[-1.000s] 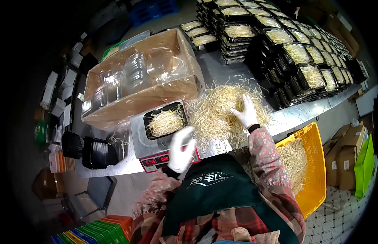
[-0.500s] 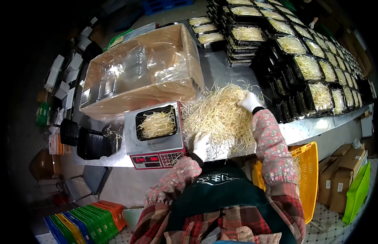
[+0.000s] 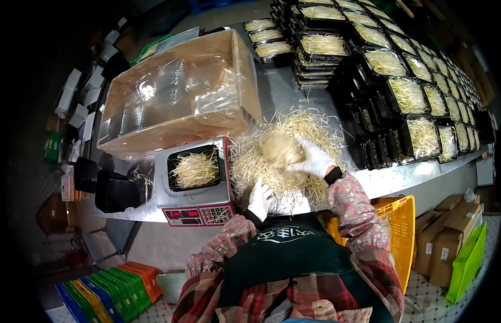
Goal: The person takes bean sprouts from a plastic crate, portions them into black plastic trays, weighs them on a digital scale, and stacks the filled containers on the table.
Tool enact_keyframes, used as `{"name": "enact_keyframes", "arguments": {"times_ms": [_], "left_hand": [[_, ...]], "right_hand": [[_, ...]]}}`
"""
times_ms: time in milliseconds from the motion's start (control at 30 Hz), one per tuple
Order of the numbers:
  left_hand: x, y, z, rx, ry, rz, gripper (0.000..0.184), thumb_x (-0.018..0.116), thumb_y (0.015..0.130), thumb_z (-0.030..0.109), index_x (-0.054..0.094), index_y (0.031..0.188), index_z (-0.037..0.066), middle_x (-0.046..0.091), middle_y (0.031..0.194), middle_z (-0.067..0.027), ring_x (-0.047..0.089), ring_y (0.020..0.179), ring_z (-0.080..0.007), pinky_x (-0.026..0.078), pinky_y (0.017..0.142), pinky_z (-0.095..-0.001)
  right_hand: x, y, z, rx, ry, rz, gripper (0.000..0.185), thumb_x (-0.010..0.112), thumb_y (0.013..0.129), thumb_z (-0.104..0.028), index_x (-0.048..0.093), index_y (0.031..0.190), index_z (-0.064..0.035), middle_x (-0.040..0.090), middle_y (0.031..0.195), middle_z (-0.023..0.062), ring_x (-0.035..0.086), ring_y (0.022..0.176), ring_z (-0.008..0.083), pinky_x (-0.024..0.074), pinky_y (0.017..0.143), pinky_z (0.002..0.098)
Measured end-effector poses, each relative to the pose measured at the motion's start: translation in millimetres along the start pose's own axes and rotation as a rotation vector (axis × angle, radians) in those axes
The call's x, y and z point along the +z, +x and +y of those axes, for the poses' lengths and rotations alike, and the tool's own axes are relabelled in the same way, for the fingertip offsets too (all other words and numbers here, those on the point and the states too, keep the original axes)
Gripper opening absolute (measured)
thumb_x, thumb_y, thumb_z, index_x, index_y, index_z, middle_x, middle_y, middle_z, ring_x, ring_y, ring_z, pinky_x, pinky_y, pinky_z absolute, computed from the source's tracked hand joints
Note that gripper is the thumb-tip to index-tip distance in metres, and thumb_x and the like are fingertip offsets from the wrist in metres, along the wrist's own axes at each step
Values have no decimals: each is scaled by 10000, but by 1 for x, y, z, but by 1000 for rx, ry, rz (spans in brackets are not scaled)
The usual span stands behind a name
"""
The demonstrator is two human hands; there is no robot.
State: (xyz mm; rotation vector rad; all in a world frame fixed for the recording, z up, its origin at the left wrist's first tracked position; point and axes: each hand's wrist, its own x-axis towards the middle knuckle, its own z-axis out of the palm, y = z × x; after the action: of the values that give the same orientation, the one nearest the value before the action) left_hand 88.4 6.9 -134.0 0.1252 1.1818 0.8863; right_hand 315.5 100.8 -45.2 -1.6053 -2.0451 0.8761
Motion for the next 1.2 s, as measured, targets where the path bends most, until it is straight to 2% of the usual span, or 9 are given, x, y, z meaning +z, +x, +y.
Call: {"name": "enact_keyframes", "arguments": {"times_ms": [233,367,500,667,867,933,1067,1133,1200], "left_hand": [[2,-8,16,-28,-31,-3,889,534,911,609,199,1539,76,258,1590,-81,272,1435,-242,107,1168,-513],[32,13,19,-4,-89,21,679,681,864,504,506,1362,77,592,1254,-86,590,1063,-186,450,928,-377],[51,72,16,-62,-45,73,612,747,841,391,559,1313,50,631,1177,-43,618,935,-158,484,877,-333],[74,9,55,67,-151,-285,392,721,848,128,621,1204,-2,687,1106,-80,644,1028,-193,512,884,-319],[30,31,68,191,155,-142,338,692,830,82,644,1151,-13,691,1072,-89,670,938,-199,528,839,-307],[-15,60,46,227,108,-323,382,591,909,141,575,1266,2,646,1187,-128,632,1084,-225,515,945,-368],[6,18,71,57,22,-333,379,565,924,146,562,1272,-5,638,1199,-132,634,1087,-238,523,939,-386],[-11,48,61,333,378,-351,344,507,951,114,563,1264,-17,635,1204,-137,622,1102,-227,504,960,-373],[-11,36,61,757,787,-347,319,438,965,48,572,1242,-35,626,1219,-146,602,1124,-216,473,990,-345]], "right_hand": [[-16,29,54,283,-269,-2,943,715,769,-592,396,1447,-21,511,1401,198,474,1308,342,375,1082,429],[37,42,37,289,-284,-64,1081,703,685,-697,399,1422,33,552,1337,228,523,1252,361,402,1062,411],[59,54,22,477,17,-227,1100,697,703,-679,363,1435,71,556,1306,291,532,1243,390,409,1061,405],[-37,33,-8,177,963,-203,813,855,741,-246,436,1351,91,673,1133,145,655,1026,193,531,901,290],[-30,42,91,390,877,88,904,839,720,-184,330,1403,115,682,1116,157,665,1024,196,483,976,326],[-49,30,77,172,1115,80,689,787,765,-121,469,1352,49,686,1122,126,670,987,191,504,938,326],[-56,27,57,304,1127,15,557,752,805,-75,535,1310,14,658,1179,105,639,1043,179,498,934,302],[-28,41,69,426,639,83,570,788,779,-70,543,1285,22,661,1172,120,639,1048,184,503,936,309],[-23,40,75,272,1000,44,815,887,708,-242,466,1331,75,649,1189,182,603,1135,233,475,992,340]]}}
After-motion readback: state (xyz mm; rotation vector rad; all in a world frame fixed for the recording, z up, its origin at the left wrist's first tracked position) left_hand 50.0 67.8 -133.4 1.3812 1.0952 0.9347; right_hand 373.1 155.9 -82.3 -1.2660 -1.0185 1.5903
